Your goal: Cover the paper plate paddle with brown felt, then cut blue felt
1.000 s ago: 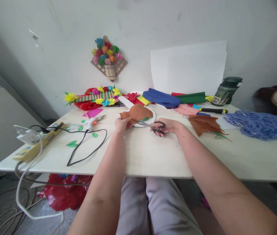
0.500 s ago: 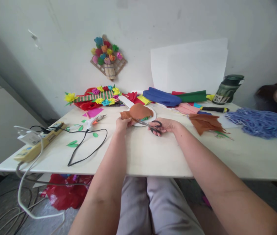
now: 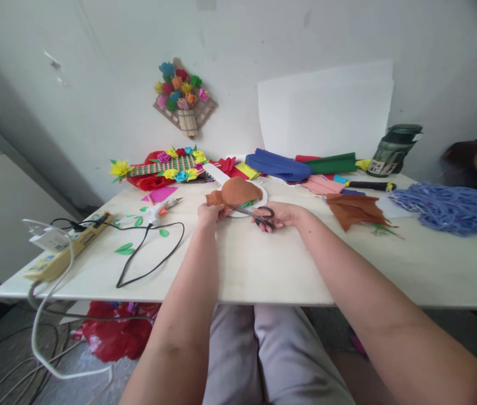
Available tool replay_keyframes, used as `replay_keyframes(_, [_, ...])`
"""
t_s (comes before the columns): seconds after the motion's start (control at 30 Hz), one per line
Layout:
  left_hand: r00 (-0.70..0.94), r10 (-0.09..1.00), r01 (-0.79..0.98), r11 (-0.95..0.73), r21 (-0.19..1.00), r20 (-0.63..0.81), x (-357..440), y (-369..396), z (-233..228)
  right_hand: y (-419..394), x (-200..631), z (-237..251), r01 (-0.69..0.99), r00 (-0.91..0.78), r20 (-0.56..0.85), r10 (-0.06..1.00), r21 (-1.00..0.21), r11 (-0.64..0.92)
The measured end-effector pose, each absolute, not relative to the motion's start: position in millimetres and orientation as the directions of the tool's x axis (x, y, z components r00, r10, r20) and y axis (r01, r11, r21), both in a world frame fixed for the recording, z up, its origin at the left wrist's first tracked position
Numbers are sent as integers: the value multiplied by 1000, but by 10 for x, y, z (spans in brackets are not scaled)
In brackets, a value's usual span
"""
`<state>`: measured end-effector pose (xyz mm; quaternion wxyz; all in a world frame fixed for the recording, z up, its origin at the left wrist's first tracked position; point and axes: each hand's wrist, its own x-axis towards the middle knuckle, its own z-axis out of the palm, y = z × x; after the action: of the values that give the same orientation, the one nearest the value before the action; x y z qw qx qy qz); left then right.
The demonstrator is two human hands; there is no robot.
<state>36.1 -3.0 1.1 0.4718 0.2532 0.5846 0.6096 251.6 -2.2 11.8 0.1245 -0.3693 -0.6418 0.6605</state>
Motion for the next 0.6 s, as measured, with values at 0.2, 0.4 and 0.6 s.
replay_keyframes(0.2, [-414,876,-260,145,955,-246,358,-49,30,-21,2461,128,308,-692,-331,642,-939,-153])
replay_keyframes(0.4, [-409,877,-256,154,954,-251,345,-72,37,-44,2459,144,310,-671,-354,651,-932,-187])
replay_keyframes(0.6, [-406,868,-252,194,948,-286,333,-48,32,-57,2454,163,324,-631,-344,695,-931,-167])
